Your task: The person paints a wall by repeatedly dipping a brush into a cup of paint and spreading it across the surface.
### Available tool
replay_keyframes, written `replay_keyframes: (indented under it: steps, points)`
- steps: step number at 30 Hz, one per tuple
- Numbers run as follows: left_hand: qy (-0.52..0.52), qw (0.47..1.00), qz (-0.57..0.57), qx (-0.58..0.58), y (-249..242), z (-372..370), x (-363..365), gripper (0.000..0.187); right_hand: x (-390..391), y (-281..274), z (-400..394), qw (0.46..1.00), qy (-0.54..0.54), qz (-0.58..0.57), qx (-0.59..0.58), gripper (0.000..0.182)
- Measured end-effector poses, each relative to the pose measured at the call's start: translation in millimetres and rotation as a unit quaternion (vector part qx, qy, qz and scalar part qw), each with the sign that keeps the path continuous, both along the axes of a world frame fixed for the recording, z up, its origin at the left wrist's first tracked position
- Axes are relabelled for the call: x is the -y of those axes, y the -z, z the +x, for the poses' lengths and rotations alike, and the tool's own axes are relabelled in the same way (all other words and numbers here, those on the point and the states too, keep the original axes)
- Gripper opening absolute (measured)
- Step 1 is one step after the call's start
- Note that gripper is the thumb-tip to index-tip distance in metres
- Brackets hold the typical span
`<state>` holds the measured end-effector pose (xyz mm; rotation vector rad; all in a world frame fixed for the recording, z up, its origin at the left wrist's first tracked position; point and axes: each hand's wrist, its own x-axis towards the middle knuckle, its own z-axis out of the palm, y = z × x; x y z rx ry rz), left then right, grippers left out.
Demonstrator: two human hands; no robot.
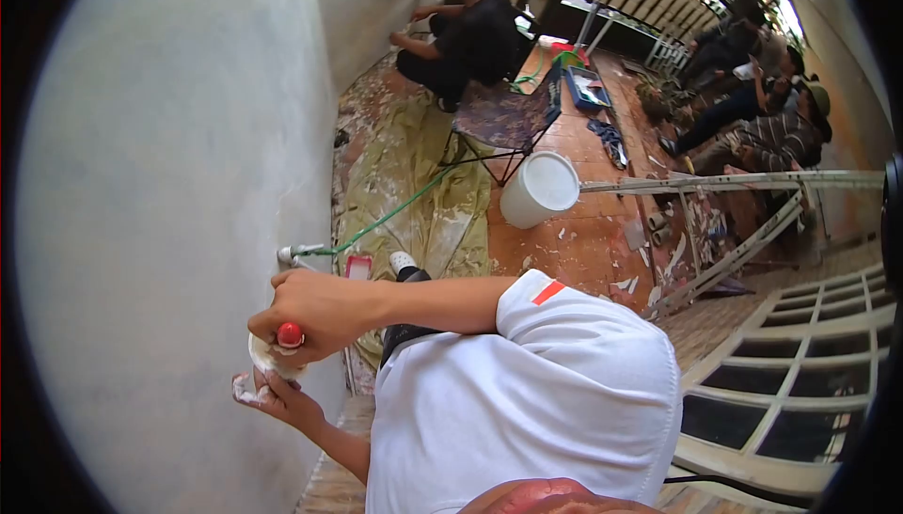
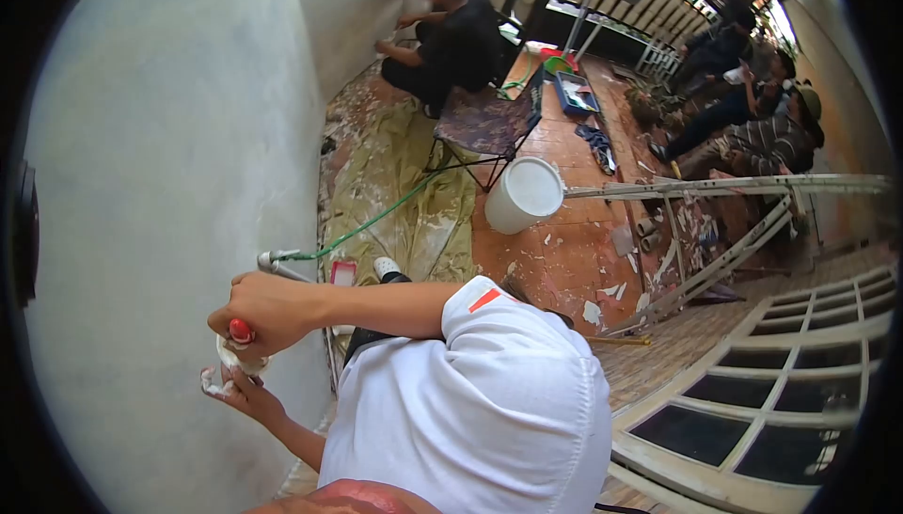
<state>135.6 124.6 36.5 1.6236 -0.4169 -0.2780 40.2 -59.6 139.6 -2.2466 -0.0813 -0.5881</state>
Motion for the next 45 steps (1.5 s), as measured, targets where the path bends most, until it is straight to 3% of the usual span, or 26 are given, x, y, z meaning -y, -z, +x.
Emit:
replay_keyframes:
  steps: [4,11,17,20,22,24,27,28,30,35,37,39,42,45]
  points:
    - [0.029,0.999,-0.011,0.023,-8.1,-5.8,5.6,0.043,1.3,4.9,-15.3,0.996,0.028,0.081,-0.019,0.021]
    - [0.082,0.996,-0.006,0.023,-6.3,-7.1,18.9,0.041,10.0,8.5,-34.4,0.989,0.087,0.122,-0.002,0.023]
    - [0.060,0.998,0.015,0.030,-11.4,-13.2,24.4,0.042,15.9,0.1,-49.6,0.973,0.102,0.206,-0.030,0.024]
    - [0.041,0.997,-0.032,0.055,-18.0,-16.1,28.8,0.042,18.1,1.7,-49.2,0.966,0.091,0.238,-0.044,0.023]
    - [0.044,0.998,0.005,0.041,-15.0,-10.2,16.3,0.040,14.9,9.5,-46.7,0.939,0.088,0.332,-0.006,0.024]
    - [0.011,0.999,0.014,0.031,-24.7,-14.7,16.2,0.035,18.6,10.6,-45.3,0.934,0.102,0.343,0.002,0.025]
    - [-0.053,0.998,0.041,0.006,13.0,3.4,3.3,0.025,23.5,29.5,-32.5,0.930,0.155,0.333,0.020,0.027]
    - [-0.057,0.998,-0.005,0.007,4.1,-1.8,8.4,0.021,26.0,29.7,-30.8,0.929,0.167,0.330,0.009,0.026]
    - [-0.060,0.996,-0.063,0.001,-13.2,-6.1,16.1,0.032,27.1,36.4,-27.1,0.906,0.163,0.391,0.026,0.026]
    - [-0.039,0.991,-0.113,0.062,-19.0,0.6,14.5,0.033,25.9,23.4,-19.2,0.883,0.137,0.448,0.022,0.025]
    - [-0.034,0.991,-0.123,0.044,-23.5,0.0,11.3,0.032,23.9,20.0,-14.3,0.937,0.139,0.319,0.029,0.024]
    - [-0.031,0.991,-0.117,0.052,-27.7,-1.3,8.0,0.032,17.6,9.3,-8.4,0.943,0.127,0.308,0.017,0.019]
    - [-0.029,0.991,-0.118,0.064,-22.3,-0.7,3.7,0.034,15.2,-0.5,4.5,0.997,0.041,0.051,0.035,0.015]
    - [-0.025,0.991,-0.108,0.069,-19.7,-2.6,0.1,0.035,8.1,-0.9,15.0,1.000,-0.005,0.002,0.025,0.017]
